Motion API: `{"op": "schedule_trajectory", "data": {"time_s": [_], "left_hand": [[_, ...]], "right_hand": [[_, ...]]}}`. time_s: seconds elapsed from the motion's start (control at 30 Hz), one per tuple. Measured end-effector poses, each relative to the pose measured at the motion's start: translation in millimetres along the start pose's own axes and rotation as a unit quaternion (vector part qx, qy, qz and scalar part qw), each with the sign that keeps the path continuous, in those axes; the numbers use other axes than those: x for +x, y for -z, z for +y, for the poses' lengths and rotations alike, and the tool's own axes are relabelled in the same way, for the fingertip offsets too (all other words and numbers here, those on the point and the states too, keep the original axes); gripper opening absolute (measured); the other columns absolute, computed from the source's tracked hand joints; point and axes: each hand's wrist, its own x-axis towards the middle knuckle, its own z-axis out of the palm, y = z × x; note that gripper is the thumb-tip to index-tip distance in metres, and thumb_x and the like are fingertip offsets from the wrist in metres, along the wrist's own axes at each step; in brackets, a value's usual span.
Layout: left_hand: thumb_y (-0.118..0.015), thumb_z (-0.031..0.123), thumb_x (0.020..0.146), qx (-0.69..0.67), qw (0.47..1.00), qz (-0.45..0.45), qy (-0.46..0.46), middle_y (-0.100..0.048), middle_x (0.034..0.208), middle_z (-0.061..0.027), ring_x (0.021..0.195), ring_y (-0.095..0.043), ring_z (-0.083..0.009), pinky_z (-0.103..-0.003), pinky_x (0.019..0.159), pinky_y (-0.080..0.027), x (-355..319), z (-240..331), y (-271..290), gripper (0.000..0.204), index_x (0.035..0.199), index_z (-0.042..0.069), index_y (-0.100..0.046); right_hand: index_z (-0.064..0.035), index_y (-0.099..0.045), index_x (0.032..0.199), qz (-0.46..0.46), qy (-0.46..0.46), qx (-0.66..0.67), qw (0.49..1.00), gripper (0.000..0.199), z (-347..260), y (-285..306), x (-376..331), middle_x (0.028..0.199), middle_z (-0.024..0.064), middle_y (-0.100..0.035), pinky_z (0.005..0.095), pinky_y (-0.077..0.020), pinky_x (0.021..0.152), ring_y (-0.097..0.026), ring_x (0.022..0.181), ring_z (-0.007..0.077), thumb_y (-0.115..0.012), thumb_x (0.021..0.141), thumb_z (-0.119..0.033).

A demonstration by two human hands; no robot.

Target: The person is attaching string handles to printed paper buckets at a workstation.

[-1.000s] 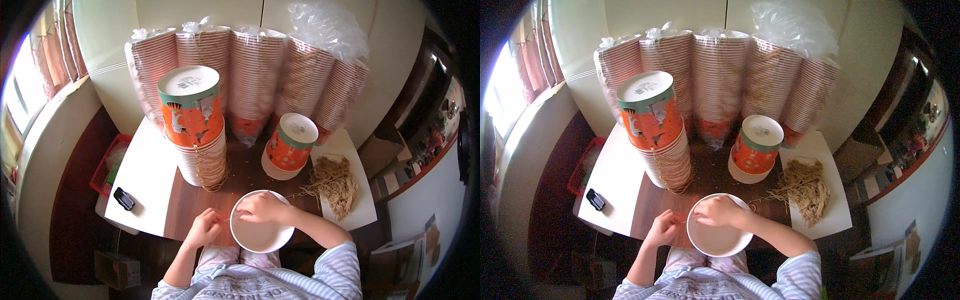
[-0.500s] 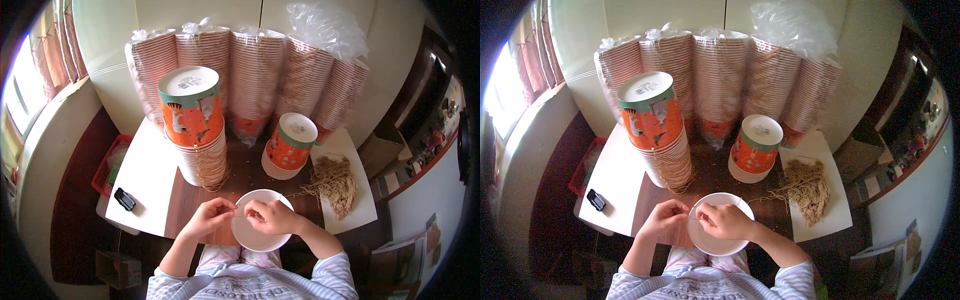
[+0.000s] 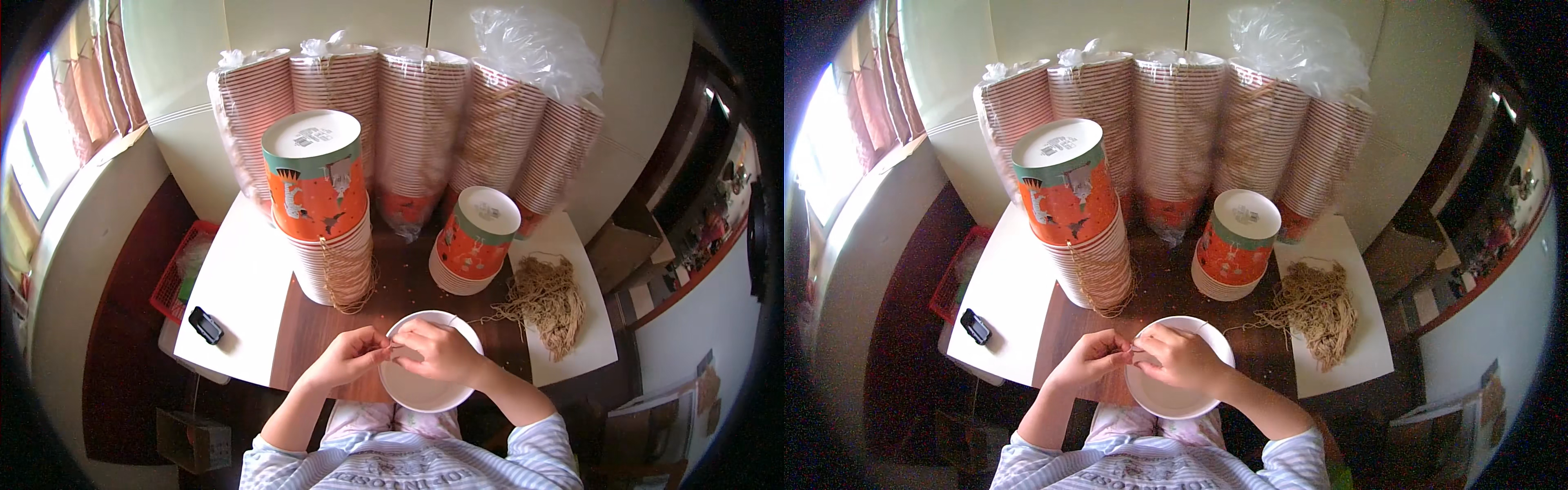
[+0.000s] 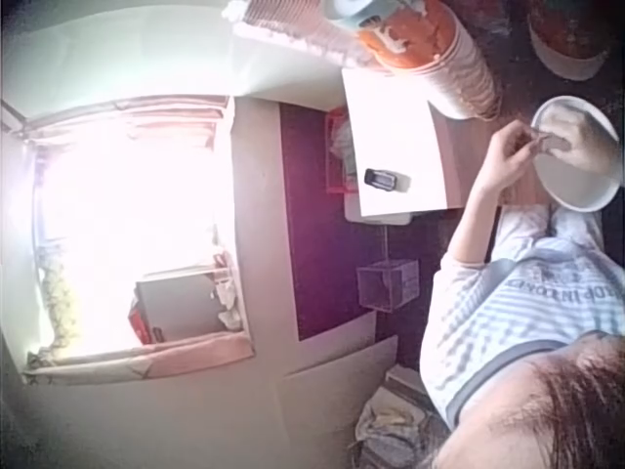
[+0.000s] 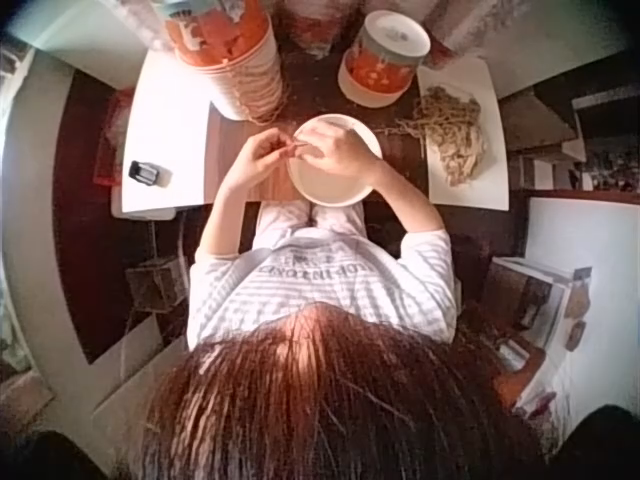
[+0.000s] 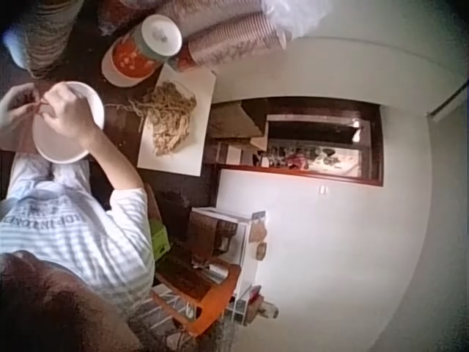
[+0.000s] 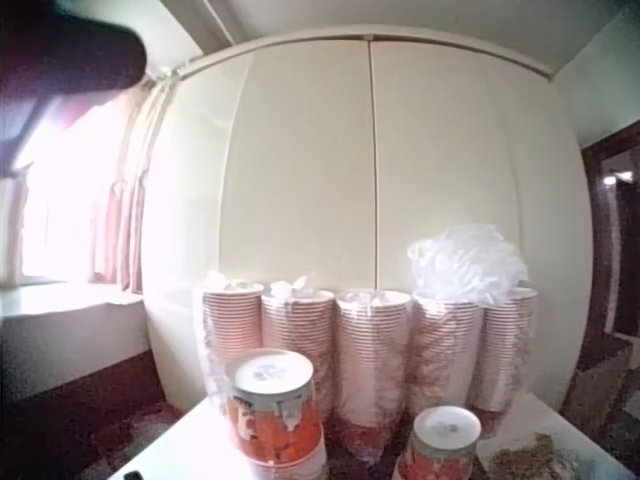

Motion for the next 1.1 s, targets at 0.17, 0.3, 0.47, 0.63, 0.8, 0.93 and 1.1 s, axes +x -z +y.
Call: {"op": "schedule_trajectory", "data": {"time_s": [0.17,0.3,0.47,0.63,0.8,0.93,1.1], "left_hand": [[-0.052,0.008,0.087,-0.037,0.999,-0.004,-0.018,-0.057,0.082,-0.0033,0.080,-0.056,-0.0099,-0.024,0.073,-0.045,2.3,-3.3,2.9,0.009,0.089,-0.001,-0.050],[-0.052,0.007,0.087,-0.056,0.998,0.021,-0.001,-0.058,0.082,-0.0040,0.080,-0.057,-0.0109,-0.024,0.074,-0.046,1.3,-8.3,10.7,0.007,0.087,0.000,-0.049],[-0.056,0.002,0.083,-0.045,0.999,0.026,0.010,-0.058,0.080,-0.0033,0.078,-0.057,-0.0090,-0.022,0.070,-0.046,-1.5,-7.2,15.6,0.006,0.084,0.001,-0.050],[-0.057,-0.001,0.080,0.011,0.999,0.053,0.000,-0.058,0.081,-0.0030,0.078,-0.057,-0.0076,-0.020,0.068,-0.046,-5.5,-7.2,16.6,0.009,0.084,0.001,-0.050],[-0.059,0.000,0.080,0.084,0.995,0.052,-0.028,-0.057,0.081,-0.0028,0.078,-0.057,-0.0081,-0.020,0.068,-0.046,-5.5,-1.2,10.2,0.012,0.087,0.000,-0.049],[-0.057,0.002,0.082,0.021,0.996,0.082,-0.039,-0.057,0.083,-0.0043,0.080,-0.057,-0.0098,-0.022,0.069,-0.046,-4.3,-1.7,5.7,0.015,0.092,-0.001,-0.047],[-0.057,0.006,0.083,-0.014,0.995,0.084,-0.058,-0.058,0.084,-0.0053,0.087,-0.056,-0.0091,-0.022,0.069,-0.046,-8.3,-7.3,6.2,0.020,0.098,0.000,-0.045]], "right_hand": [[-0.0075,-0.062,0.079,-0.006,0.022,-0.069,0.997,0.014,5.6,-6.1,-4.0,0.079,0.0029,-0.058,0.0326,-0.0478,0.062,-0.058,0.070,0.0214,-0.067,0.067,-0.011],[-0.0089,-0.062,0.078,-0.018,0.020,-0.078,0.997,0.012,-5.0,-4.1,-5.8,0.078,0.0015,-0.058,0.0307,-0.0461,0.059,-0.058,0.069,0.0193,-0.066,0.067,-0.013],[-0.0113,-0.059,0.073,-0.100,0.080,-0.144,0.981,0.008,-19.7,-18.7,-11.5,0.075,0.0011,-0.056,0.0294,-0.0441,0.060,-0.058,0.071,0.0162,-0.061,0.072,-0.019],[-0.0098,-0.061,0.075,-0.059,0.034,-0.115,0.991,0.016,-16.9,-13.5,-2.5,0.077,0.0022,-0.057,0.0298,-0.0466,0.059,-0.058,0.067,0.0171,-0.066,0.072,-0.025],[-0.0079,-0.062,0.077,0.006,-0.011,-0.091,0.996,0.015,-10.2,-20.9,4.0,0.076,0.0031,-0.058,0.0305,-0.0490,0.060,-0.059,0.069,0.0203,-0.070,0.067,-0.017],[-0.0083,-0.060,0.074,0.006,-0.015,-0.110,0.994,0.009,-10.4,-24.4,2.6,0.073,0.0019,-0.057,0.0309,-0.0486,0.057,-0.059,0.069,0.0189,-0.066,0.069,-0.013],[-0.0096,-0.062,0.073,0.011,-0.013,-0.102,0.995,0.008,-8.6,-25.5,3.1,0.072,0.0013,-0.059,0.0305,-0.0478,0.056,-0.059,0.065,0.0193,-0.067,0.066,-0.010]]}}
